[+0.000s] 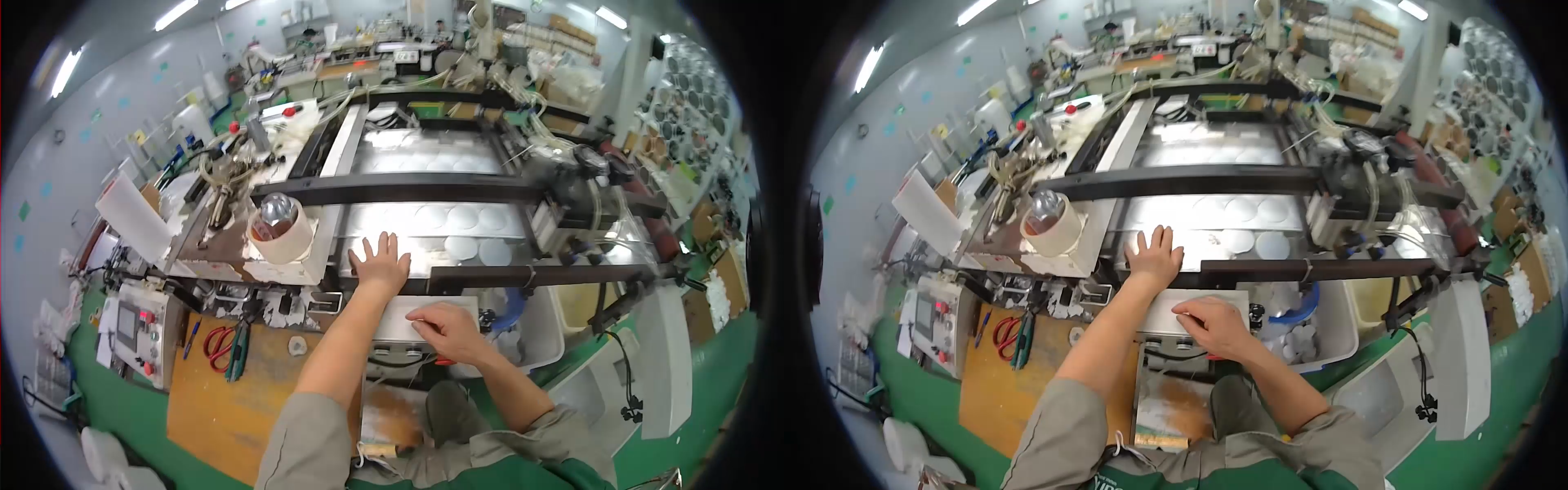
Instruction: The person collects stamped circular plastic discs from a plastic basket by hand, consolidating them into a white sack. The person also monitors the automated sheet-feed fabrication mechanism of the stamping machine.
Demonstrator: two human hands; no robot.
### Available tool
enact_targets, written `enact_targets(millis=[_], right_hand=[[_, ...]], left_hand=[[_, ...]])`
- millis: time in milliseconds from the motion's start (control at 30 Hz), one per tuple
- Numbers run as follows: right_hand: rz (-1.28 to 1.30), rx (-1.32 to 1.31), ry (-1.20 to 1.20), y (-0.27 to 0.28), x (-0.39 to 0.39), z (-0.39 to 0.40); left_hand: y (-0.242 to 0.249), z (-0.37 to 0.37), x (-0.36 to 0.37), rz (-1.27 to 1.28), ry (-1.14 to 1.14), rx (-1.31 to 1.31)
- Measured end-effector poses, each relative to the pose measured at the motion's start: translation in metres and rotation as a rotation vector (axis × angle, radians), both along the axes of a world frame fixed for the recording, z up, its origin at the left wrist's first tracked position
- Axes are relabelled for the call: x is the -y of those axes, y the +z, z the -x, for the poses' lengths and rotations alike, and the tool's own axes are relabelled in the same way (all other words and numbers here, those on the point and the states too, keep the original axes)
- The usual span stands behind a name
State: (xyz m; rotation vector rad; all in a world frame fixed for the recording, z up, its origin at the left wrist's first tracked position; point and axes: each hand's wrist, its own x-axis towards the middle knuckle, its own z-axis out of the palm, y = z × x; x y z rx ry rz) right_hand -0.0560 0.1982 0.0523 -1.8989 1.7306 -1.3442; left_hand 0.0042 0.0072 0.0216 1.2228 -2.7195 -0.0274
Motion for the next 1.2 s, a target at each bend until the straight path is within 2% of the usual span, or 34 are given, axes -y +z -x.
enact_targets(millis=[133,233,300,333,500,633,733,933,967,1133,1200], right_hand=[[-0.061,0.004,0.059,-0.005,0.001,0.008],[-0.072,0.077,0.078,-0.008,0.006,0.011],[-0.039,-0.03,0.105,-0.006,0.008,0.013],[-0.004,-0.006,0.105,-0.001,0.01,0.012],[-0.083,-0.087,0.085,0.014,0.009,0.012],[-0.093,-0.06,0.084,-0.002,0.01,0.01],[-0.126,-0.056,0.078,-0.007,0.012,0.008],[-0.169,-0.068,0.047,0.022,0.015,0.007],[-0.163,-0.092,0.05,0.024,0.016,0.008],[-0.128,-0.084,0.064,-0.003,0.022,0.012],[-0.15,-0.087,0.069,-0.006,0.022,0.012]], left_hand=[[-0.016,-0.001,-0.005,0.07,-0.011,-0.065],[-0.012,0.0,-0.008,0.032,0.009,-0.002],[0.001,0.0,-0.008,0.028,0.01,0.003],[0.0,0.001,-0.006,0.265,-0.004,-0.107],[0.013,0.001,-0.006,0.245,-0.015,-0.108],[0.012,0.003,-0.01,0.093,0.018,-0.055],[0.007,0.003,-0.01,0.089,0.016,-0.046],[0.026,0.001,-0.005,0.009,0.023,-0.019],[0.027,0.001,-0.004,0.071,0.013,-0.063],[0.017,0.003,-0.001,0.149,-0.022,-0.098],[0.025,0.006,0.004,0.027,-0.052,-0.173]])
